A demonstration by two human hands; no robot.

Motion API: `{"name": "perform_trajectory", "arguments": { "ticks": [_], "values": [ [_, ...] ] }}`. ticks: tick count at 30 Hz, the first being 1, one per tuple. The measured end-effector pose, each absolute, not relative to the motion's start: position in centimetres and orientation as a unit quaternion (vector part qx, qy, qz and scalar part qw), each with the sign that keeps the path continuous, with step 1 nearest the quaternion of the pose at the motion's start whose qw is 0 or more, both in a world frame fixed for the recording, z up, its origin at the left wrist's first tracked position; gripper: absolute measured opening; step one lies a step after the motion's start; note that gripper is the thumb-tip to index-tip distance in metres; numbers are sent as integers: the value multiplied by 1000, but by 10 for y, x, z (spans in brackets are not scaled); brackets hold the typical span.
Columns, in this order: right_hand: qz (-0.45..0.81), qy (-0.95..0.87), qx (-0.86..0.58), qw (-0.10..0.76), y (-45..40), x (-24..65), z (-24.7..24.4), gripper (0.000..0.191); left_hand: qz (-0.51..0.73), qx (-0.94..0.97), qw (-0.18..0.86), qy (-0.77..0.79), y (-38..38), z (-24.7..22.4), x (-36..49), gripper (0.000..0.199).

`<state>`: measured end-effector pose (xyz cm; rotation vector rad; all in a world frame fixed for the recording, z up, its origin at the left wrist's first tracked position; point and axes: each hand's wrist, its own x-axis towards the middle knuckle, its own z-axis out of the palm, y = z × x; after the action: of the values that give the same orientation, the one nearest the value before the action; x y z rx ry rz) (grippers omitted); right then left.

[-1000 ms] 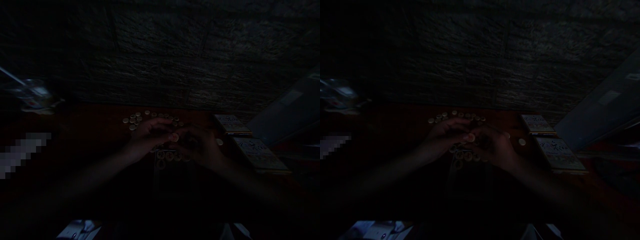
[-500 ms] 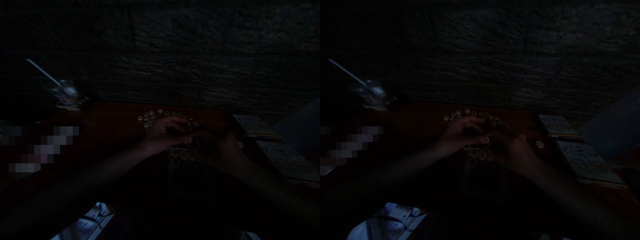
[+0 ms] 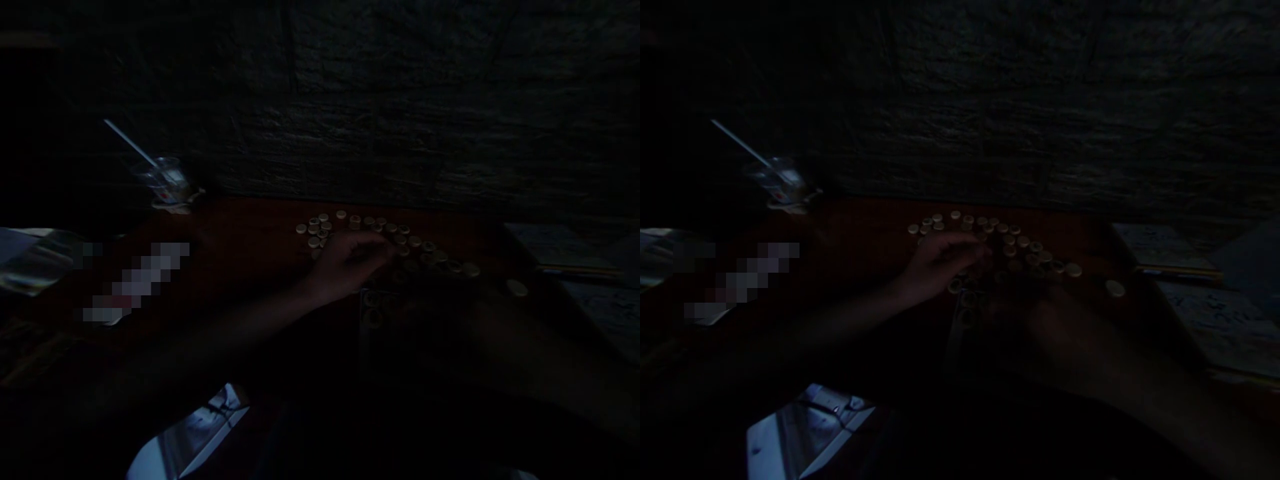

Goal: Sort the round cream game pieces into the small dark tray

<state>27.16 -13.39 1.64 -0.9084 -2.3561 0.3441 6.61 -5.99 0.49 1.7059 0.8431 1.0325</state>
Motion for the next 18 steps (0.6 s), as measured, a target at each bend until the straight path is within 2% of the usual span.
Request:
{"name": "perform_trajectory", "arguments": {
  "ticks": [4,7,18],
  "values": [
    [101,-917,-342,179,-136,272,30,25,415,710,443,356,-62,6,66,19],
    [90,-922,-349,139,-137,270,35,22,413,708,452,352,-64,8,68,20],
    [71,-934,-320,142,-137,272,24,12,413,691,475,355,-66,12,69,17]
  ]
}}
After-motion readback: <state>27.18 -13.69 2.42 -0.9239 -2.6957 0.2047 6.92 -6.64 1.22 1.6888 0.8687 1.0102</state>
